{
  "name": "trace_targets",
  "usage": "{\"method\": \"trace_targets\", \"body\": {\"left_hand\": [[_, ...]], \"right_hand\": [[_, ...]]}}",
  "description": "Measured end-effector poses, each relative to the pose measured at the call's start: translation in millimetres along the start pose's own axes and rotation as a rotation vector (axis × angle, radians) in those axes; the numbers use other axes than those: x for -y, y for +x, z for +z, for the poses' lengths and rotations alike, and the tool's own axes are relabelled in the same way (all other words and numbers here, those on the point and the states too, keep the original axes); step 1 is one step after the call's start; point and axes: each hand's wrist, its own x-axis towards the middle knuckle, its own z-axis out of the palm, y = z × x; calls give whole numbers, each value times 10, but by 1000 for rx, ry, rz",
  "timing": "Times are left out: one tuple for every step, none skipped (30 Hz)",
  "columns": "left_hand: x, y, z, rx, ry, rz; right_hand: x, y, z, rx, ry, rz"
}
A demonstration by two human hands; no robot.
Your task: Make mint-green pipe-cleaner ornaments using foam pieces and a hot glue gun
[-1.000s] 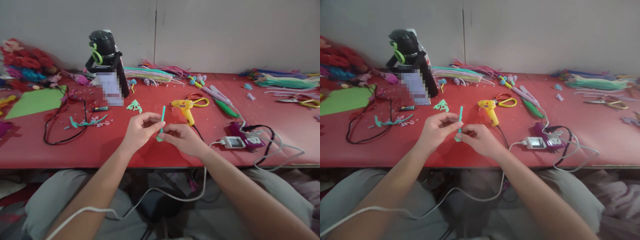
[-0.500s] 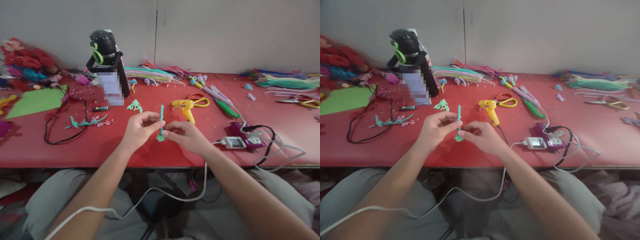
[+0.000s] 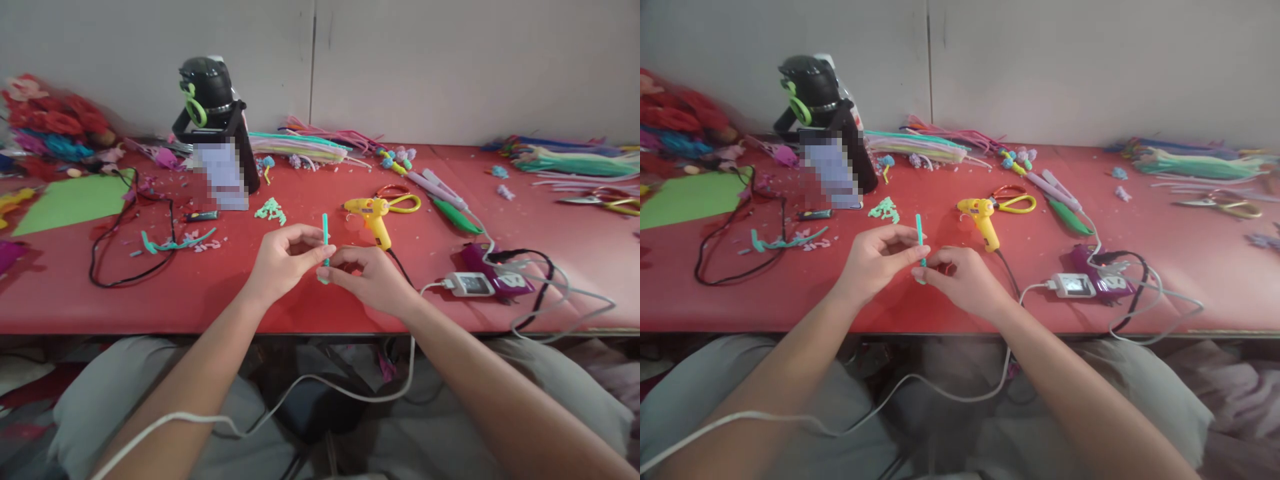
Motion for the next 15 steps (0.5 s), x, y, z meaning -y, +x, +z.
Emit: {"method": "trace_targets", "body": {"left_hand": [[0,2,0,0,2,1],[-1,4,-2,-1,6,0],[-3,5,-4,-4,8,1],[-6,5,-7,-7,10,2],[-10,5,-10,-11,10,3],[-13,3,-13,-15,10,5],[-16,2,-15,-18,9,7],[-18,0,-16,-19,10,9],[-18,-2,-17,-20,13,10],[-16,-3,-16,-21,14,11],[-13,-4,-14,-21,13,10],[-8,-4,-11,-19,10,8],[-3,-4,-9,-16,6,5],[2,-4,-6,-13,3,2],[6,-4,-3,-10,2,1]], "right_hand": [[-4,2,-5,7,0,-1],[-6,3,-12,12,2,-1],[-8,5,-20,16,4,-1],[-7,6,-30,18,3,0],[-4,7,-41,16,-4,1],[1,7,-53,12,-13,3],[8,8,-64,10,-22,6],[15,8,-74,12,-28,9],[22,8,-81,18,-29,11],[27,7,-85,24,-26,14],[29,7,-86,30,-22,18],[28,6,-84,36,-17,23],[25,6,-79,40,-14,27],[19,5,-74,45,-13,30],[12,5,-69,51,-11,31]]}}
